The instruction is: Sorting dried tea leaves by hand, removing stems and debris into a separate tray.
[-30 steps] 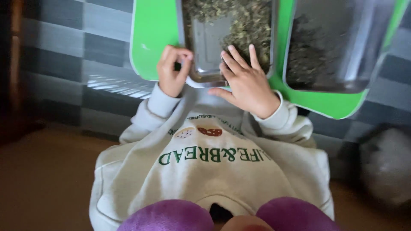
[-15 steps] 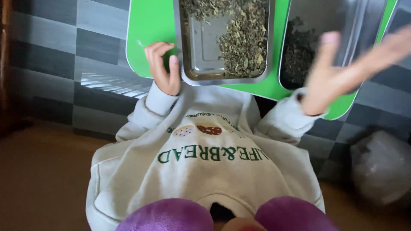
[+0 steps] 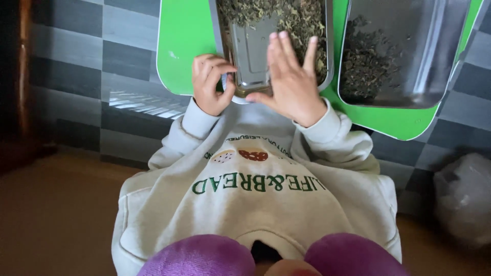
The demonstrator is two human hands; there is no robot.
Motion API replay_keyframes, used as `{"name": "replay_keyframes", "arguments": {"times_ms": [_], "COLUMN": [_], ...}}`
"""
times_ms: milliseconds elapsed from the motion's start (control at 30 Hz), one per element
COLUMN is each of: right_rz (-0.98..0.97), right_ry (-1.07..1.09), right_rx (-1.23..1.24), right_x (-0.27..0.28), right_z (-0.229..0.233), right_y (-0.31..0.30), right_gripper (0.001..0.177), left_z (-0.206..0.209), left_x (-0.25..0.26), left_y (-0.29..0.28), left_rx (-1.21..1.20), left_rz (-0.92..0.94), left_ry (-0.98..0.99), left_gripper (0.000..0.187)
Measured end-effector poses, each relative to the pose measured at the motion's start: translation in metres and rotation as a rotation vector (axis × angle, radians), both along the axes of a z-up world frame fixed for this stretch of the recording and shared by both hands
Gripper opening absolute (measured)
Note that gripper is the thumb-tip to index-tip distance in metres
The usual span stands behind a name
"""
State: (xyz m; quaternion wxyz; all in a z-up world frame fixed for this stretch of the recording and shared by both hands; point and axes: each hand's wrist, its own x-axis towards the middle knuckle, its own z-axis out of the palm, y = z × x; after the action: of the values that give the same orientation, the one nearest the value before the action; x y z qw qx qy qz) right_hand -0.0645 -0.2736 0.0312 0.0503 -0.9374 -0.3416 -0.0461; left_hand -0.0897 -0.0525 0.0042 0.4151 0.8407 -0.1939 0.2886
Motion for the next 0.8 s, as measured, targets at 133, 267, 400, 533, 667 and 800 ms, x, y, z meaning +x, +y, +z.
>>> {"name": "replay_keyframes", "arguments": {"times_ms": [133, 267, 400, 533, 667, 800], "right_rz": [0.048, -0.091, -0.014, 0.274, 0.147, 0.268], "right_ry": [0.339, 0.232, 0.298, 0.340, 0.139, 0.129], "right_rx": [-0.010, -0.016, 0.038, 0.161, 0.014, 0.230], "right_x": [0.007, 0.015, -0.002, -0.011, -0.009, -0.011], "right_z": [0.004, 0.001, 0.021, 0.001, 0.018, 0.011], "right_y": [0.021, 0.007, 0.007, -0.006, -0.029, -0.007], "right_gripper": [0.127, 0.125, 0.129, 0.097, 0.093, 0.088], "left_z": [0.003, -0.004, -0.004, 0.001, -0.009, -0.001], "left_x": [-0.004, -0.002, -0.002, -0.002, 0.000, 0.000], "left_y": [0.003, 0.006, 0.004, 0.005, 0.006, 0.003], "left_rx": [0.002, -0.010, -0.016, -0.006, 0.000, -0.015], "left_rz": [-0.036, -0.072, -0.061, -0.079, -0.071, -0.072], "left_ry": [0.032, 0.029, 0.036, 0.011, -0.009, -0.013], "left_gripper": [0.013, 0.014, 0.015, 0.015, 0.016, 0.019]}}
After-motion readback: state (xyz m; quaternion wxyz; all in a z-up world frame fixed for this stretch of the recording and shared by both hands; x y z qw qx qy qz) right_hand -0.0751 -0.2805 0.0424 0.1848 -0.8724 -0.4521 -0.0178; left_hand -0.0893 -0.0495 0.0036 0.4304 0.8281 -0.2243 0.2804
